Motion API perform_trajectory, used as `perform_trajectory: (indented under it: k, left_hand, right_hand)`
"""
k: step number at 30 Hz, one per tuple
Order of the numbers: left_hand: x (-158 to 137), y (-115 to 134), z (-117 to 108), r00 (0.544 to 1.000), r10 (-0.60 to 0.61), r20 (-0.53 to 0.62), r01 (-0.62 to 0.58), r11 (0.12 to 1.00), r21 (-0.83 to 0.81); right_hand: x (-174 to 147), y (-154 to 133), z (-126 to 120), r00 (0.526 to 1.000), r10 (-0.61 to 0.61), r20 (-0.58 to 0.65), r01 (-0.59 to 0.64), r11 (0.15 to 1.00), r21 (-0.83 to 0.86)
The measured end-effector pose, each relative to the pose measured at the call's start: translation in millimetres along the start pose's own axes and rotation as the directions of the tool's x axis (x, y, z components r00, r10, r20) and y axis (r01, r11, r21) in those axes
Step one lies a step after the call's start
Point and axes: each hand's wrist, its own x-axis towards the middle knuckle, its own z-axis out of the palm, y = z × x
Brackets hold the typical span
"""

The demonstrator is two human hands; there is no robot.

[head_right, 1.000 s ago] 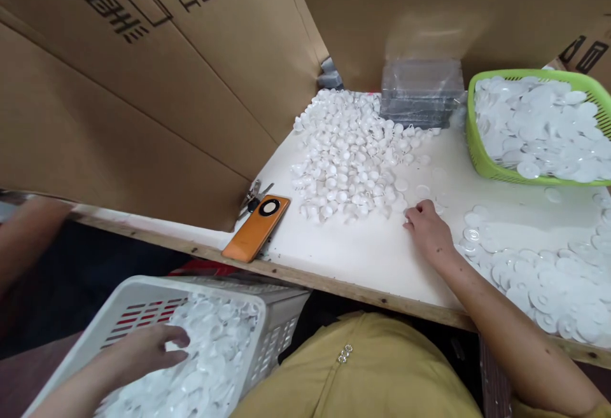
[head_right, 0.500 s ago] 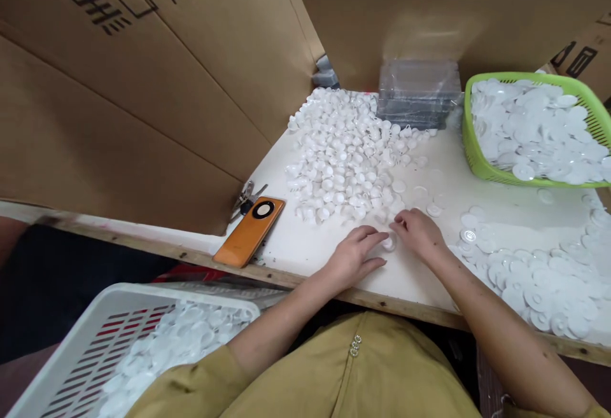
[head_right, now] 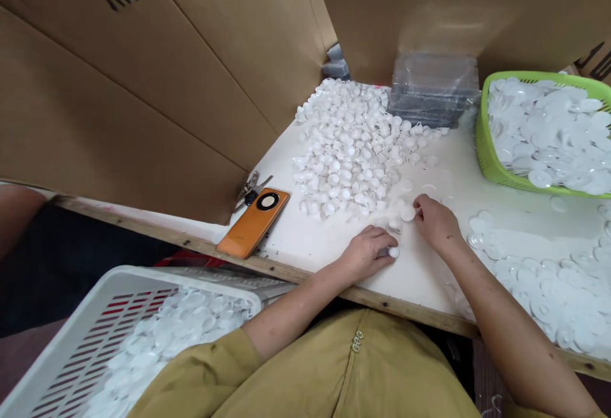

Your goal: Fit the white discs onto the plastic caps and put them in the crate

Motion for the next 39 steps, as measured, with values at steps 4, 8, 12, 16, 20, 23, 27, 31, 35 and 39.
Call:
perform_trajectory:
  k: [4,8,12,16,20,23,27,31,35,39]
  left_hand:
    - [3.1,-2.2,1.4,1.000,-0.008,0.012,0.007,1.000,0.015]
    - [3.5,-3.9,1.4,1.000,-0.008,0.008,0.008,1.000,-0.012]
    - [1.8,-4.1,-0.2,1.000,0.007,-0.002,-0.007,1.000,-0.026]
    - [0.7,-3.7,-1.3,1.000,0.009,0.005,-0.009,1.000,-0.014]
    - [-0.1,-3.7,-2.6,0.999,0.027,0.018,-0.027,1.000,-0.014]
    - [0.8,-2.7,-3.6,0.998,0.049,0.043,-0.048,0.999,-0.020]
    - [4.1,0.6,-2.9,0.994,0.058,0.095,-0.060,0.998,0.010]
    - [5.8,3.4,-1.1,0.994,0.042,0.097,-0.047,0.997,0.054]
    - [5.9,4.2,-1.5,0.995,0.037,0.088,-0.043,0.997,0.068]
    - [5.9,3.4,-4.1,0.996,0.052,0.074,-0.055,0.998,0.043]
  right_hand:
    - [-18.6,4.2,3.3,0.997,-0.077,-0.005,0.077,0.992,-0.101]
    - [-24.6,-2.5,3.9,0.995,-0.095,0.015,0.096,0.987,-0.128]
    - [-21.2,-10.3,6.9,0.997,-0.067,0.048,0.072,0.990,-0.118]
    - [-15.4,-11.1,7.8,0.992,-0.080,0.097,0.084,0.996,-0.037]
    - [-23.2,1.0,-0.9,0.999,-0.004,0.041,-0.005,0.981,0.196]
    - [-43.8,5.9,-5.4,0.983,0.121,0.140,-0.175,0.850,0.497]
    - [-71.3,-7.8,5.4,0.908,0.120,0.401,-0.400,0.526,0.750]
    - [-78.6,-23.0,20.2,0.876,0.176,0.449,-0.478,0.446,0.757]
    - [-74.4,-25.5,22.2,0.876,0.199,0.438,-0.474,0.521,0.710]
    - [-70.7,-27.9,21.5,0.868,0.209,0.451,-0.484,0.558,0.674]
